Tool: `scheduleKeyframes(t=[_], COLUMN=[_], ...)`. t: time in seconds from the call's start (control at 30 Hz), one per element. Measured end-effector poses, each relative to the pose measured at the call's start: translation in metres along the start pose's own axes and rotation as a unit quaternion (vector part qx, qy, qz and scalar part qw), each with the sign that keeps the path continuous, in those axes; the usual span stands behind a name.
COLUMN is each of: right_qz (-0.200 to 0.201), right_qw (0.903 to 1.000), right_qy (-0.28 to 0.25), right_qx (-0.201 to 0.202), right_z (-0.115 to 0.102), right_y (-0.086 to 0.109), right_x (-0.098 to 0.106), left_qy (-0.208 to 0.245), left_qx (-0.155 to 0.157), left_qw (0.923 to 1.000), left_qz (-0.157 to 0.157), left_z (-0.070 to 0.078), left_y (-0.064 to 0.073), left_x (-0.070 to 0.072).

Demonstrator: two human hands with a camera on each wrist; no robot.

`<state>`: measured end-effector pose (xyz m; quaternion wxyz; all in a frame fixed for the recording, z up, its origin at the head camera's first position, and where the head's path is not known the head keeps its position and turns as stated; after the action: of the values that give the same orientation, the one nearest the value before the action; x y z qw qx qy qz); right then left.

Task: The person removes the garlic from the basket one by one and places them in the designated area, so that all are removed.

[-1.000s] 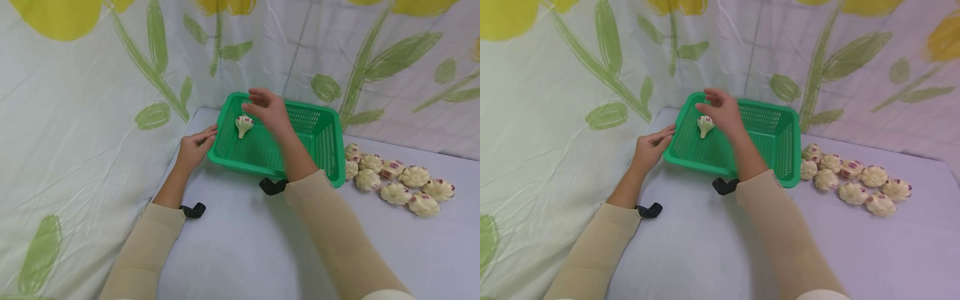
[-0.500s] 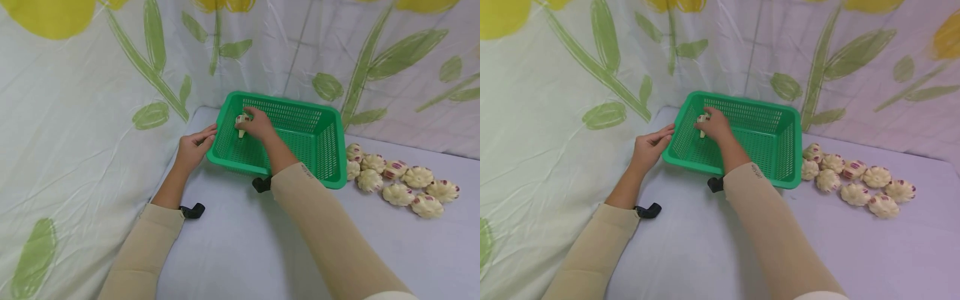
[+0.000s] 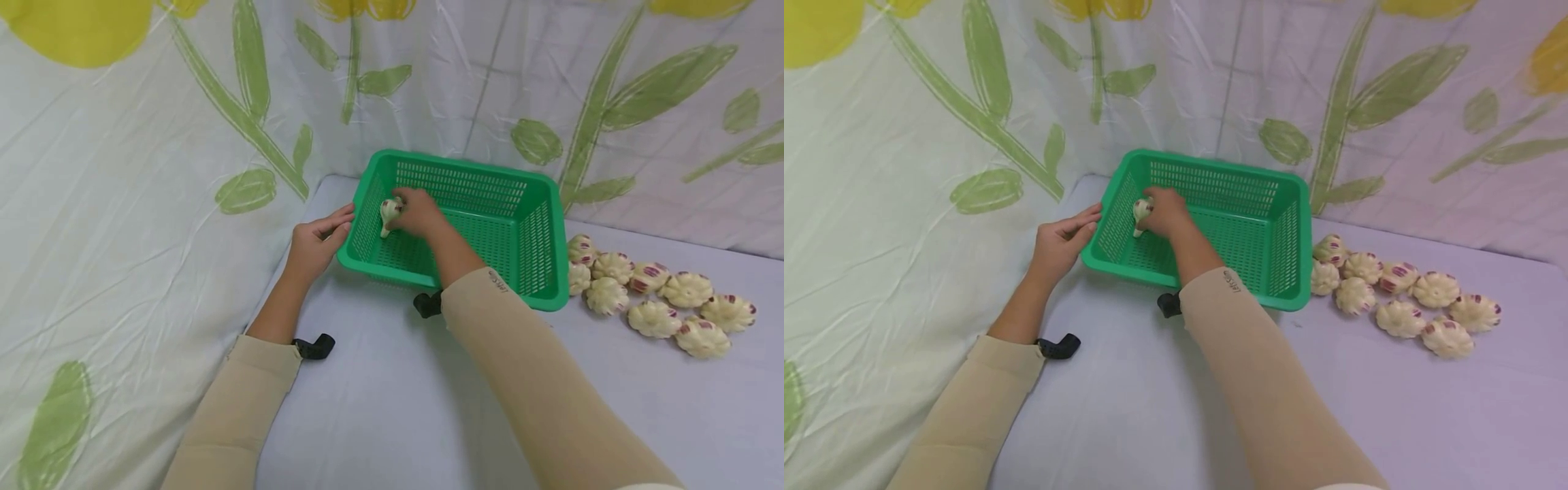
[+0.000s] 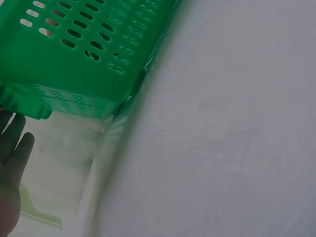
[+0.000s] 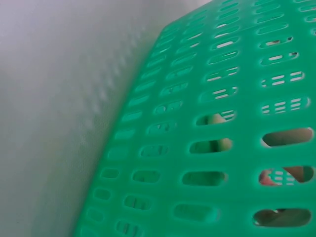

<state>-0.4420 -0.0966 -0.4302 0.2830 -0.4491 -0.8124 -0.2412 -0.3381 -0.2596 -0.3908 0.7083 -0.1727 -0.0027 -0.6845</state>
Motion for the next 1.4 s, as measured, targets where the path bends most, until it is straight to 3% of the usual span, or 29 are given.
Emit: scheduleKeyframes(t=[0.47,1.03,1.4], right_qz=[-0.014,-0.074,-0.081], right_qw=[0.9997,0.9961,0.9948], right_qy=[0.019,0.044,0.061], right_qx=[-0.005,-0.019,-0.01], right_z=[0.003,0.007,0.006], right_y=[0.001,0.001,0.004], right_x=[-0.004,-0.017,-0.017], left_qy=[-0.001,0.023,0.03], left_qx=[-0.007,0.0,0.002], left_qw=[1.0,0.9997,0.9995], left_qz=[0.0,0.003,0.0], left_z=[0.002,0.001,0.0], left_y=[-0.001,0.0,0.001], left_x=[-0.002,-0.002,-0.002])
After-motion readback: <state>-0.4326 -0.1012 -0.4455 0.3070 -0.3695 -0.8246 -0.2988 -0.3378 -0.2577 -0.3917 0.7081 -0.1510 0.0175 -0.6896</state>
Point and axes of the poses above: each hand's wrist, its own y-axis away from the middle knuckle, its own x-axis out of the back of the hand, z = x × y, the point moved 9 cm from there along -y, towards the middle knuckle, and after that the axes turned 7 degrees about x, right-handed, at the moved point
